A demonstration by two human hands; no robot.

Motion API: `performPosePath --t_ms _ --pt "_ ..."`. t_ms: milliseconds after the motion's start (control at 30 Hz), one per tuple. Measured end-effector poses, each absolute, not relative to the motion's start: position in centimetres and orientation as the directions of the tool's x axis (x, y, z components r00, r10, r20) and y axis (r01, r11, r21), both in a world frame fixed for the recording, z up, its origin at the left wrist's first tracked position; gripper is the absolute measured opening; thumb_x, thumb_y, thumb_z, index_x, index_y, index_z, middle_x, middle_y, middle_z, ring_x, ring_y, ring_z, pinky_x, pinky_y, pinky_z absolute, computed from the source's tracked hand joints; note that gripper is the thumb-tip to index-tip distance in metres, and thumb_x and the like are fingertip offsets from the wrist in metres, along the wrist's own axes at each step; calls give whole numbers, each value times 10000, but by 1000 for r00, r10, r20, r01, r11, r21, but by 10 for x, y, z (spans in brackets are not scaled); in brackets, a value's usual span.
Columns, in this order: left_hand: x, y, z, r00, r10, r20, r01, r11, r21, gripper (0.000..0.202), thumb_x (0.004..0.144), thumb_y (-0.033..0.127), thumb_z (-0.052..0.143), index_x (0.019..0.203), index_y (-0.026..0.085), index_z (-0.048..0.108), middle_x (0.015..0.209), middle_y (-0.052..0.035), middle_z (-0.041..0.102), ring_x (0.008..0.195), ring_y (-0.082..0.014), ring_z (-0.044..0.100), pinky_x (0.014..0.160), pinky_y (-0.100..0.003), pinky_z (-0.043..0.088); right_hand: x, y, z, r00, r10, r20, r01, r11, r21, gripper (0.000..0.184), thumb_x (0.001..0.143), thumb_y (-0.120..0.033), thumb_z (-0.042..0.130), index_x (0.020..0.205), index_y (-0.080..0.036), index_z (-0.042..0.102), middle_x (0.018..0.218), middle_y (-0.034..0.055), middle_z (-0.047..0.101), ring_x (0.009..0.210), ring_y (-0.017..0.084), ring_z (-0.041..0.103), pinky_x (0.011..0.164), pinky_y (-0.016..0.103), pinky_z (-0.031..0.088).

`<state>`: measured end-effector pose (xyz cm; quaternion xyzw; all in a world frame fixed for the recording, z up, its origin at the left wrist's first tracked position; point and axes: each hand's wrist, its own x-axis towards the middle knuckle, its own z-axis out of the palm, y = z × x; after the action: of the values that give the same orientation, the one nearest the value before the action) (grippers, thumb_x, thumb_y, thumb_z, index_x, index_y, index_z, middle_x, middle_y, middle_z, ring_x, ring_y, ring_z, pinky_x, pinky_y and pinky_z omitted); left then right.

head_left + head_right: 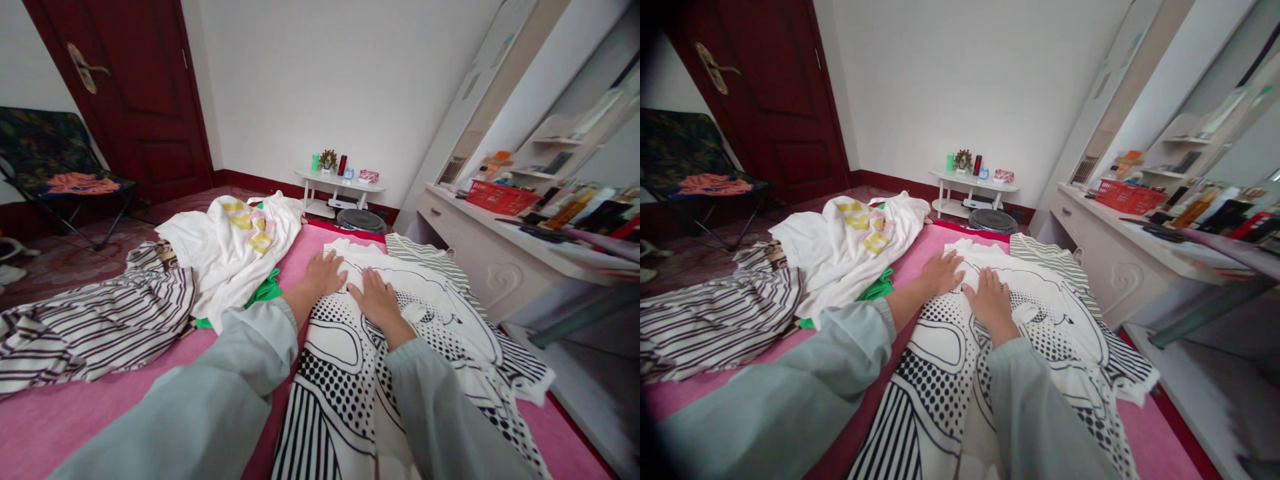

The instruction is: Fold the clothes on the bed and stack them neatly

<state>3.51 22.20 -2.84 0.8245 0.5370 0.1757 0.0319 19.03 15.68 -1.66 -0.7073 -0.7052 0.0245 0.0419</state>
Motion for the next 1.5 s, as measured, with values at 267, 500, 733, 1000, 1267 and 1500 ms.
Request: performPosePath --t_ms 267,500,733,1000,1267,1500 --pt "26 245 -22 95 903 420 779 -330 533 434 798 166 542 1230 128 561 1305 -122 542 1191 -193 511 1024 -274 397 188 154 -12 3 1000 20 996 -1 -95 751 924 -589 161 1500 -107 146 1564 72 87 1432 224 81 1137 479 112" --pt "19 277 -11 -87 934 347 791 -147 593 400 859 173 467 1238 114 579 1165 -120 657 1020 -173 626 889 -255 469 189 156 -14 2 1000 25 997 0 -72 758 925 -594 139 1499 -99 140 1565 86 91 1433 229 65 1135 475 109" --pt "16 296 13 -10 933 359 841 -186 509 284 823 180 519 1025 161 718 996 -85 719 953 -184 642 884 -256 460 189 154 -14 -2 1000 26 997 4 -78 752 925 -595 147 1498 -107 153 1564 77 93 1431 231 81 1136 484 101" --pt "10 299 29 120 916 382 907 -258 334 238 784 48 512 903 78 716 931 -162 696 981 -254 625 909 -358 451 189 154 -15 -7 999 41 997 10 -76 751 928 -585 150 1496 -93 154 1561 88 107 1431 232 86 1134 487 112" --pt "9 267 25 285 845 452 868 -427 252 370 851 73 377 1101 118 646 1144 -127 644 1080 -188 576 983 -306 417 188 153 -13 -5 999 47 998 8 -62 753 926 -588 149 1494 -95 163 1561 85 121 1429 233 98 1134 477 126" --pt "22 232 -5 530 841 105 829 -540 145 564 944 422 313 1422 124 339 1532 -128 251 1393 -245 270 1127 -390 237 187 151 -10 0 1000 17 999 1 -51 704 943 -541 103 1500 -114 142 1567 71 91 1434 209 71 1139 454 120"
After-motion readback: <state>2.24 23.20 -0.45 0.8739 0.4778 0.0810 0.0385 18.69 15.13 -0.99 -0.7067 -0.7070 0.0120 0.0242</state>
